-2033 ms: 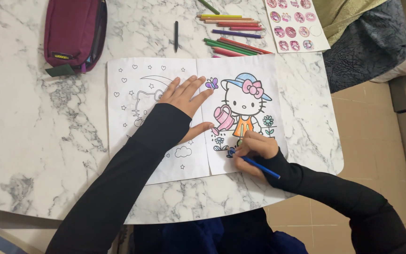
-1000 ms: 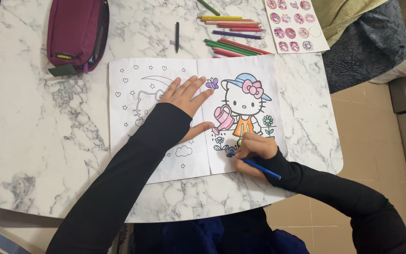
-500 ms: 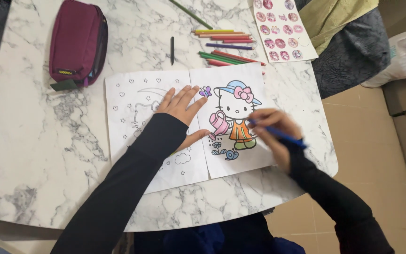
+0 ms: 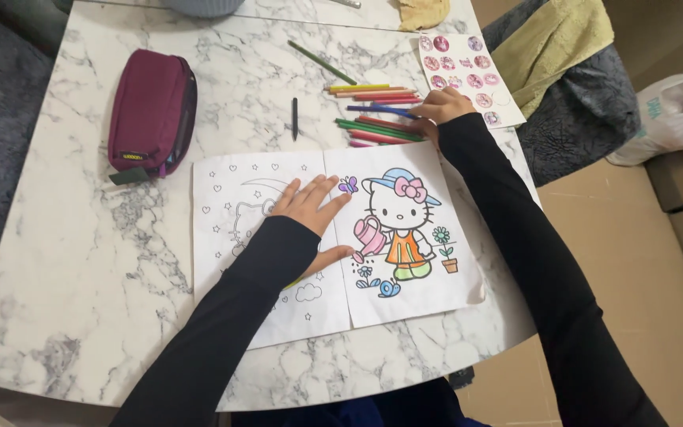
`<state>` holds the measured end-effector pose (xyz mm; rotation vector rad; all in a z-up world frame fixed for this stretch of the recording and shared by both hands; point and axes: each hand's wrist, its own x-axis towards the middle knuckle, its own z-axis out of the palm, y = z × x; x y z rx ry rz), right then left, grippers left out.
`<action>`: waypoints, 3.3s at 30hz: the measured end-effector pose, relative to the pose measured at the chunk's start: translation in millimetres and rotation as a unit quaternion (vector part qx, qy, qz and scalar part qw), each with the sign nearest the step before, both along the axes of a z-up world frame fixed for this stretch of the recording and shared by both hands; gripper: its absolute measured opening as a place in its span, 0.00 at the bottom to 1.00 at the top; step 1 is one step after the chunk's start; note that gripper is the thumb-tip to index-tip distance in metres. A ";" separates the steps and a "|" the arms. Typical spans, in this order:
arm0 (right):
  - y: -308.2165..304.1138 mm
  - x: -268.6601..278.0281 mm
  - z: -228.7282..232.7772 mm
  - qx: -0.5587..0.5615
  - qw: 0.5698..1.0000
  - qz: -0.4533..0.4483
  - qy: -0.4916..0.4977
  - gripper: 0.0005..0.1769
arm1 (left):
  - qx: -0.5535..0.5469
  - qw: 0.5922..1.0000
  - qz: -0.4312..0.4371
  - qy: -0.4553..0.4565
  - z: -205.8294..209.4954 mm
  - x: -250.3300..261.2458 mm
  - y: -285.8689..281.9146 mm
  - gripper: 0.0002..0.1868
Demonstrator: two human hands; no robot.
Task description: Color a Hello Kitty coloring page using colored pencils.
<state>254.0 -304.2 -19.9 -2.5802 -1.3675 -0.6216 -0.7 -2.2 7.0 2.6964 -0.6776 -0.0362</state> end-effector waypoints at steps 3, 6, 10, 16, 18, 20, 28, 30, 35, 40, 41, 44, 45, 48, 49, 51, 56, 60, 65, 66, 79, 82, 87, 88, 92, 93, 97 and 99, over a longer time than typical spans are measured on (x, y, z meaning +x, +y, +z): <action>1.3 7.0 3.2 -0.012 0.999 0.009 0.036 0.09 | -0.007 1.000 -0.003 0.009 5.2 -0.5 0.2 0.42; 1.8 18.4 12.3 0.067 0.996 0.020 0.053 0.09 | -0.005 1.000 -0.002 0.017 12.3 -2.6 -0.5 0.42; 1.6 40.9 -2.5 0.068 0.996 0.013 0.053 0.08 | -0.006 1.000 0.000 0.020 12.0 -1.9 -0.7 0.42; -1.2 52.4 -18.3 0.074 0.993 -0.051 0.075 0.08 | -0.010 1.000 0.001 0.022 8.4 -0.6 -1.4 0.42; -9.8 64.3 -31.4 0.081 0.987 -0.060 0.126 0.10 | -0.008 1.000 0.001 0.021 6.2 0.1 -2.1 0.42; 2.0 44.2 -6.6 0.112 0.985 -0.045 0.122 0.12 | -0.038 0.998 -0.004 -0.048 -9.6 0.2 -0.7 0.40; 10.4 42.5 -2.5 0.084 0.992 -0.047 0.078 0.13 | -0.053 0.993 -0.002 -0.109 -17.3 1.0 -0.5 0.40; 9.9 47.0 -6.7 0.061 0.993 -0.059 0.078 0.05 | -0.062 0.991 -0.005 -0.116 -16.0 0.2 -0.1 0.39; 10.3 38.8 0.9 0.083 0.993 -0.037 0.076 0.04 | -0.059 0.992 -0.004 -0.114 -16.5 0.5 -0.5 0.39; 5.9 36.3 12.6 0.227 0.969 -0.020 0.097 0.04 | -0.067 0.991 -0.005 -0.115 -16.6 0.2 0.0 0.39; 6.8 24.9 24.4 0.289 0.944 0.007 0.162 0.05 | -0.063 0.991 -0.003 -0.114 -17.1 0.5 0.0 0.39; 11.9 2.1 39.3 0.378 0.876 0.076 0.288 0.09 | -0.063 0.992 -0.005 -0.114 -16.0 0.1 0.1 0.39; 14.9 -3.3 40.8 0.405 0.836 0.119 0.349 0.14 | -0.067 0.991 -0.008 -0.114 -15.0 -0.3 0.7 0.39; 39.3 -74.1 62.8 0.324 0.832 0.081 0.443 0.07 | -0.064 0.994 -0.009 -0.090 -8.4 -3.2 1.3 0.35; 41.0 -89.0 53.8 0.322 0.833 0.082 0.443 0.07 | -0.065 0.994 -0.008 -0.090 -0.5 -4.2 1.1 0.35; 44.7 -118.0 35.6 0.338 0.769 0.133 0.526 0.15 | -0.005 0.999 -0.007 0.044 15.1 -5.5 1.3 0.35; 36.1 -153.9 3.8 0.268 0.763 0.111 0.577 0.08 | -0.019 1.000 -0.003 0.000 0.7 -5.6 -8.2 0.35; 28.7 -156.8 2.9 0.245 0.785 0.029 0.569 0.08 | -0.001 0.997 -0.009 -0.075 -21.6 -5.2 -26.7 0.41; 33.1 -165.7 13.3 0.253 0.786 -0.017 0.564 0.08 | -0.027 0.998 -0.019 -0.047 -14.8 -6.1 -24.9 0.46; 35.9 -168.7 18.0 0.265 0.785 -0.031 0.559 0.08 | -0.030 0.998 -0.024 -0.042 -12.7 -6.9 -24.6 0.48; 23.8 -145.3 -1.6 0.310 0.751 0.023 0.583 0.08 | -0.031 0.999 -0.025 -0.027 -14.4 -5.4 -25.0 0.52; 13.1 -126.9 -6.7 0.394 0.723 -0.023 0.567 0.13 | -0.027 0.999 -0.025 -0.018 -13.8 -5.2 -25.0 0.53; -5.1 -70.8 -10.0 0.406 0.874 0.021 0.268 0.11 | 0.010 0.999 -0.026 -0.030 -15.0 -10.4 -29.4 0.56; -8.6 -56.8 -6.9 0.408 0.873 0.022 0.265 0.11 | 0.013 0.999 -0.027 -0.033 -13.0 -12.6 -30.8 0.56; -27.4 -2.6 -16.9 0.119 0.992 -0.033 -0.012 0.07 | -0.007 0.999 -0.046 -0.007 -7.3 -18.6 -35.8 0.54; -32.1 11.8 -24.3 0.048 0.997 -0.044 -0.047 0.05 | -0.015 0.999 -0.050 0.009 -5.5 -18.4 -35.8 0.53; -27.4 7.1 -22.2 -0.020 0.994 -0.029 -0.103 0.09 | -0.015 0.999 -0.050 0.014 -7.0 -16.8 -35.0 0.53; -24.5 -0.7 -20.1 0.020 0.993 -0.011 -0.114 0.14 | -0.005 0.999 -0.043 0.000 -7.7 -15.3 -33.6 0.54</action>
